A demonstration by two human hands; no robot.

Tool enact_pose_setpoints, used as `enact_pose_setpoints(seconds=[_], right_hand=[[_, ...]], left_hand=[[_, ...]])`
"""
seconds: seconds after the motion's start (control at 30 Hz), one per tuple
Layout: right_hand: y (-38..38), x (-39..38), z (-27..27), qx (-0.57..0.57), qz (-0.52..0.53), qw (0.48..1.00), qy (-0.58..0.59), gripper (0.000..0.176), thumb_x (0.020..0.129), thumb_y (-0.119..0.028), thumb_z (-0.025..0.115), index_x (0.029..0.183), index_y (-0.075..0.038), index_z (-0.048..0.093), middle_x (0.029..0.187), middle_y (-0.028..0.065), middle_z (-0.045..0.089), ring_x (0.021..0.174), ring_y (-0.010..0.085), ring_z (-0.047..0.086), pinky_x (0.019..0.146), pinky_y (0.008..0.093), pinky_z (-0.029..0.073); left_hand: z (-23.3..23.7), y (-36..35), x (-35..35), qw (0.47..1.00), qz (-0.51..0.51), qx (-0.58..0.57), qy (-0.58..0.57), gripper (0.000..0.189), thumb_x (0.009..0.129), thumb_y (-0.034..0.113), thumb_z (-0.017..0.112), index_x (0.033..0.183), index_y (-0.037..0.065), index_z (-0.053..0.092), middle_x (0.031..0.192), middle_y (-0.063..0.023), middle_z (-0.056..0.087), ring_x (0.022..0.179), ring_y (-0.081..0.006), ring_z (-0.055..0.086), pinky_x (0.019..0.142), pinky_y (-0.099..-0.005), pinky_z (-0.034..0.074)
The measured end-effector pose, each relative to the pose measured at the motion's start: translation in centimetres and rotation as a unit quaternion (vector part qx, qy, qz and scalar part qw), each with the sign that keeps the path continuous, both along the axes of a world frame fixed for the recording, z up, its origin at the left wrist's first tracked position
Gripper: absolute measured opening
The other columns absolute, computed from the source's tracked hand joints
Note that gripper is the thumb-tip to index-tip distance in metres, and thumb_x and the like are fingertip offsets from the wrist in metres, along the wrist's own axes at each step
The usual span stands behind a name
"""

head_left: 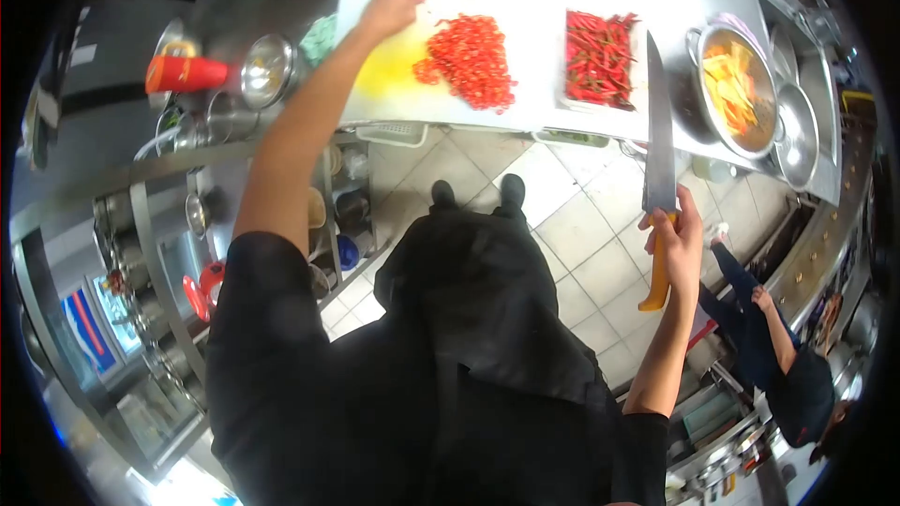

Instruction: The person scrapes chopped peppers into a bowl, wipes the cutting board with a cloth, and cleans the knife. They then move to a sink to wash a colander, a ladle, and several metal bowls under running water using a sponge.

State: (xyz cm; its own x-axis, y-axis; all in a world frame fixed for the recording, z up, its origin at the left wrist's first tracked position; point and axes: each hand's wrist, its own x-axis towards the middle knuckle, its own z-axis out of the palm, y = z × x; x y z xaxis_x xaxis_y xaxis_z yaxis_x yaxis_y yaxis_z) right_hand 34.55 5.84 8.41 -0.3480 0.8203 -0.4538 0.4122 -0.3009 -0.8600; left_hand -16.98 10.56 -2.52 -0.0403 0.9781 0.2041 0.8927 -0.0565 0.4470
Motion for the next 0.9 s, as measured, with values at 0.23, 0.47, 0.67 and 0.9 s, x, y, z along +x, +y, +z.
enact_pose_setpoints(seconds=[0.23, 0.47, 0.67, 0.9], right_hand=[[3.9, -3.8, -2.2, 0.205, 0.050, 0.958, -0.195, 0.040, 0.080, -0.006, 0.053, 0.119, -0.005, 0.048, 0.063, 0.0136, 0.059, 0.055, 0.0258, 0.058, 0.056, 0.0356, 0.045], [8.1, -10.5, -5.9, 0.364, 0.090, 0.894, -0.245, 0.038, 0.077, -0.012, 0.062, 0.113, -0.010, 0.050, 0.086, 0.0240, 0.054, 0.076, 0.0394, 0.058, 0.069, 0.0446, 0.045], [8.1, -11.2, -6.5, 0.428, 0.095, 0.825, -0.357, 0.047, 0.074, -0.023, 0.068, 0.118, -0.015, 0.053, 0.100, 0.0191, 0.051, 0.094, 0.0365, 0.050, 0.080, 0.0459, 0.039], [-9.8, -21.9, -3.7, 0.479, 0.403, 0.766, 0.145, 0.051, 0.073, -0.020, 0.063, 0.120, -0.005, 0.051, 0.128, 0.0205, 0.043, 0.120, 0.0383, 0.039, 0.099, 0.0470, 0.028]], left_hand=[[-1.2, 7.8, 1.1, 0.946, -0.021, -0.037, -0.322, 0.022, 0.076, 0.015, 0.060, 0.093, 0.001, 0.060, 0.082, -0.0183, 0.063, 0.077, -0.0346, 0.062, 0.072, -0.0432, 0.049], [-1.4, 8.4, -2.3, 0.986, -0.021, -0.023, -0.164, 0.029, 0.083, 0.009, 0.044, 0.108, -0.004, 0.053, 0.083, -0.0170, 0.063, 0.073, -0.0236, 0.062, 0.066, -0.0341, 0.051], [3.7, -3.7, 4.8, 0.974, 0.200, 0.087, -0.064, 0.026, 0.083, 0.007, 0.048, 0.103, 0.011, 0.063, 0.078, -0.0100, 0.067, 0.062, -0.0208, 0.064, 0.061, -0.0357, 0.050], [-0.1, -25.9, 19.5, 0.688, 0.124, 0.181, -0.691, 0.050, 0.089, 0.029, 0.050, 0.132, 0.005, 0.039, 0.136, -0.0107, 0.039, 0.125, -0.0207, 0.036, 0.104, -0.0351, 0.026]])
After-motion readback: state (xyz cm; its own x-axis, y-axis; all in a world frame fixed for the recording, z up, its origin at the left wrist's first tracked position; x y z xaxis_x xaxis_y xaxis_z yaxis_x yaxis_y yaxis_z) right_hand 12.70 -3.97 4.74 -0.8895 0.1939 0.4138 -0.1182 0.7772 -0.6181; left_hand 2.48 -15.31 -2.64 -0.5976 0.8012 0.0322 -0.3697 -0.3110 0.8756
